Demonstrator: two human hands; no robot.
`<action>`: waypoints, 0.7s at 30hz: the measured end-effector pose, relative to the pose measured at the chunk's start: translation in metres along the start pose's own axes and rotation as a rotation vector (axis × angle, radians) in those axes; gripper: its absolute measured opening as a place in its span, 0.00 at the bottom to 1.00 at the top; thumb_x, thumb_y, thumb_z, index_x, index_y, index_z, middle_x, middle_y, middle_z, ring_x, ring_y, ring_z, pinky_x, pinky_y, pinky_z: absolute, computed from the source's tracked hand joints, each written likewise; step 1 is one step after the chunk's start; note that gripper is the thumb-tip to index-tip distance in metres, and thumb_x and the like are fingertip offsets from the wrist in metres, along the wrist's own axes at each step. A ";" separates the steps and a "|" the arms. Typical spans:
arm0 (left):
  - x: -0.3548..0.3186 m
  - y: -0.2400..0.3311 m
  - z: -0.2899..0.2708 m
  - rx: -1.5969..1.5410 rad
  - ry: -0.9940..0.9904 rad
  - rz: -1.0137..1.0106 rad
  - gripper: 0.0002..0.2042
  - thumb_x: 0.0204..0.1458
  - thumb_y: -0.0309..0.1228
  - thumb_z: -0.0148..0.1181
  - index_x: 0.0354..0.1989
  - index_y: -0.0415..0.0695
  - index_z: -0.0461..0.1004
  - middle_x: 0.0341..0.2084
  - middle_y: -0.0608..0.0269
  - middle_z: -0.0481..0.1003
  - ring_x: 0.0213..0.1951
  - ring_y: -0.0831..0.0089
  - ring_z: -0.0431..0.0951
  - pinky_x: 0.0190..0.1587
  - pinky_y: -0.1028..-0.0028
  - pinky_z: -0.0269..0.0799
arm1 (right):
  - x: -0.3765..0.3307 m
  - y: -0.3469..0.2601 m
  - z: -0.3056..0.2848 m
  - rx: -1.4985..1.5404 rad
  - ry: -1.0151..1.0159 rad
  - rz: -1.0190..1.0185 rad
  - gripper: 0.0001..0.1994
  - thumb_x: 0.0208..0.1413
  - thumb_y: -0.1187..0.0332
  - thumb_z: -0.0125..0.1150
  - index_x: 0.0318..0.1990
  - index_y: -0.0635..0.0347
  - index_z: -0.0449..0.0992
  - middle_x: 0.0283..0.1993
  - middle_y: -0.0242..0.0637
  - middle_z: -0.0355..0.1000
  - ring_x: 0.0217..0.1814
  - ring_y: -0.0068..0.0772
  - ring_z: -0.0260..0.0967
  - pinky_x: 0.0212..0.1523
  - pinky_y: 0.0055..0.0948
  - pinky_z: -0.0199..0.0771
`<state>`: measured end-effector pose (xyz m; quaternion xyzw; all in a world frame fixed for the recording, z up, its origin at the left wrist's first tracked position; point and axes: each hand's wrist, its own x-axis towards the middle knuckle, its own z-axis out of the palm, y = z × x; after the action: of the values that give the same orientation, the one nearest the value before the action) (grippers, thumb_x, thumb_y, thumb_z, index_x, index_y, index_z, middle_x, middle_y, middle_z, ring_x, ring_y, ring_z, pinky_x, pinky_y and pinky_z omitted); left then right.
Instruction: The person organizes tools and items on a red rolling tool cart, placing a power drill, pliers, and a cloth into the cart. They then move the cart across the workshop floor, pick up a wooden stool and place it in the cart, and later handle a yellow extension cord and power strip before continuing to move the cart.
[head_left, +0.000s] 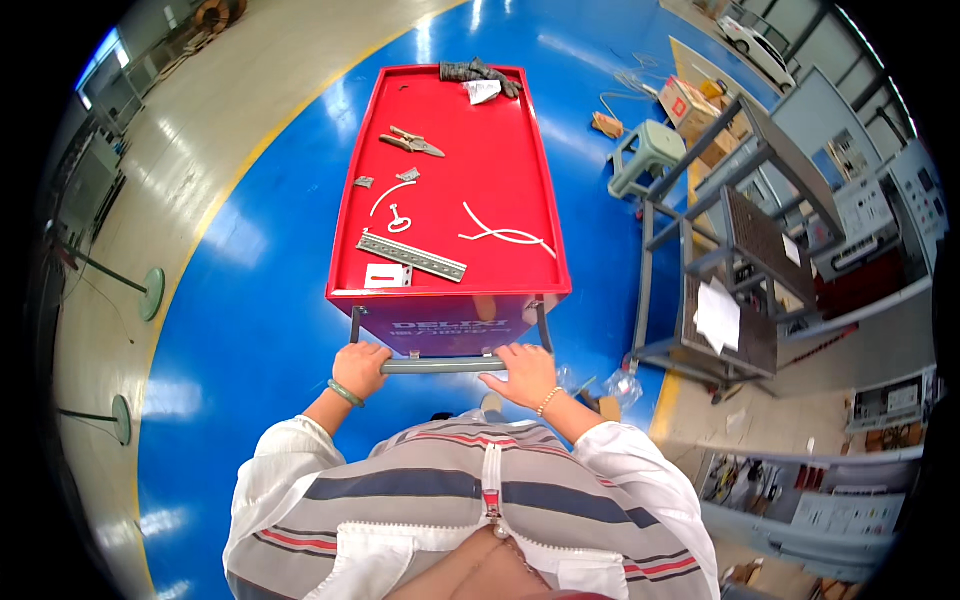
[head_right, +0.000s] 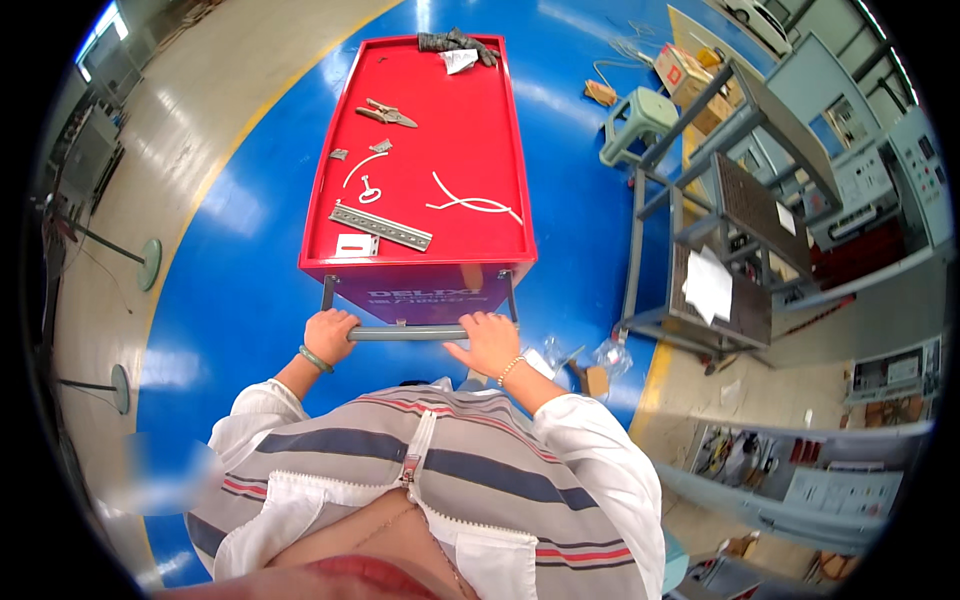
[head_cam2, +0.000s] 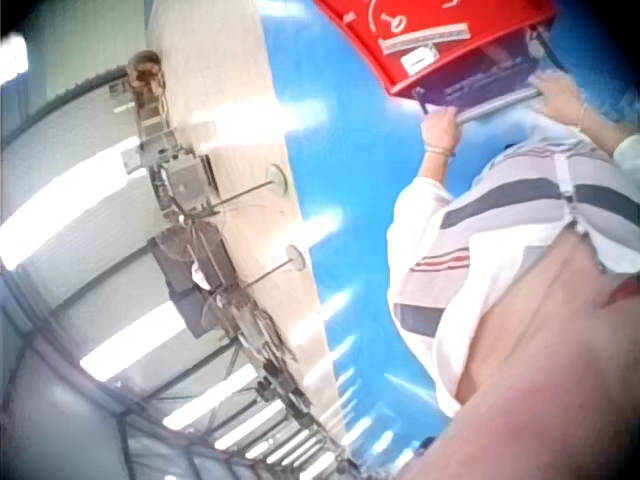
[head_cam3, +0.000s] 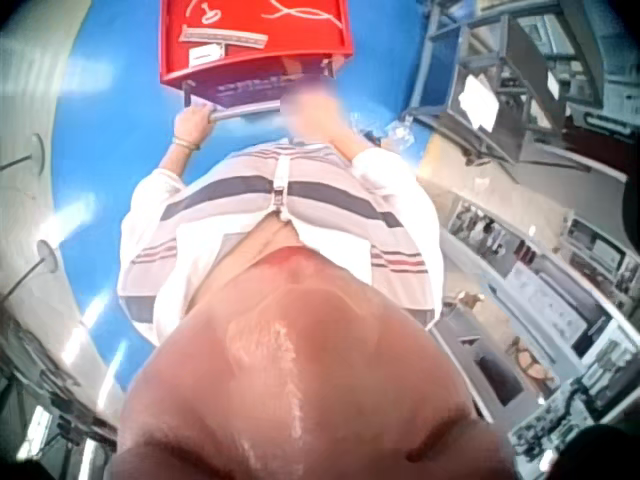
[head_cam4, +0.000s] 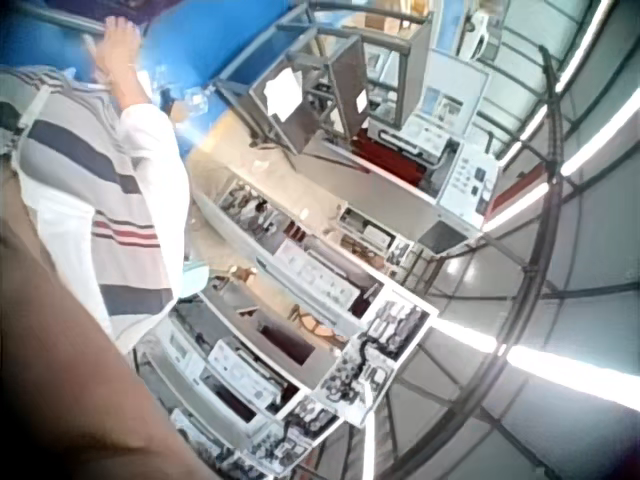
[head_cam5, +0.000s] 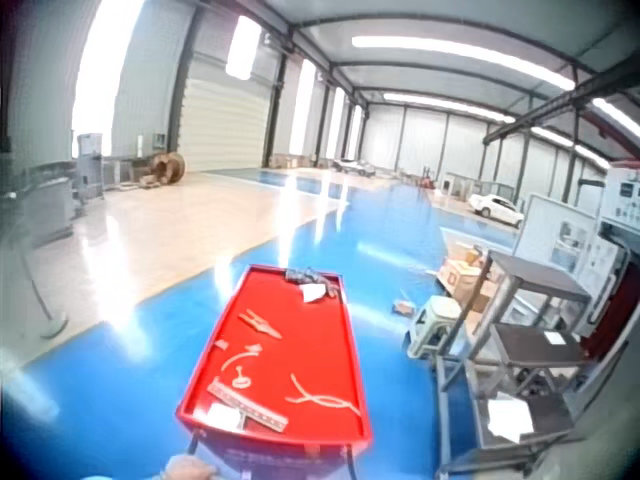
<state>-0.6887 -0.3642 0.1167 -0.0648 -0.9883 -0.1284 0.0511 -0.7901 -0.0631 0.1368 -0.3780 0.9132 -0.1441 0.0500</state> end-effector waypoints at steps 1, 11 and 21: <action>0.013 -0.008 -0.002 0.039 0.032 -0.040 0.06 0.36 0.29 0.61 0.25 0.51 0.72 0.19 0.66 0.70 0.27 0.66 0.72 0.34 0.67 0.68 | 0.024 0.008 0.000 0.003 -0.069 -0.016 0.23 0.45 0.43 0.57 0.33 0.55 0.73 0.30 0.38 0.72 0.33 0.41 0.71 0.33 0.39 0.68; 0.150 -0.114 0.015 0.201 0.176 -0.165 0.05 0.40 0.26 0.57 0.27 0.50 0.72 0.20 0.64 0.71 0.31 0.65 0.70 0.44 0.64 0.63 | 0.220 0.065 0.000 -0.046 -0.276 -0.159 0.27 0.50 0.39 0.50 0.34 0.57 0.74 0.24 0.40 0.74 0.27 0.41 0.74 0.26 0.39 0.72; 0.317 -0.272 0.016 0.231 0.142 -0.119 0.06 0.38 0.27 0.58 0.26 0.52 0.72 0.20 0.66 0.72 0.31 0.66 0.72 0.45 0.64 0.63 | 0.425 0.101 0.017 -0.037 -0.203 -0.099 0.27 0.49 0.39 0.51 0.34 0.57 0.73 0.27 0.40 0.74 0.29 0.41 0.74 0.28 0.39 0.73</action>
<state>-1.0410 -0.5838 0.0711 0.0096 -0.9925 -0.0207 0.1205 -1.1563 -0.2985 0.0981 -0.4361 0.8861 -0.0906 0.1283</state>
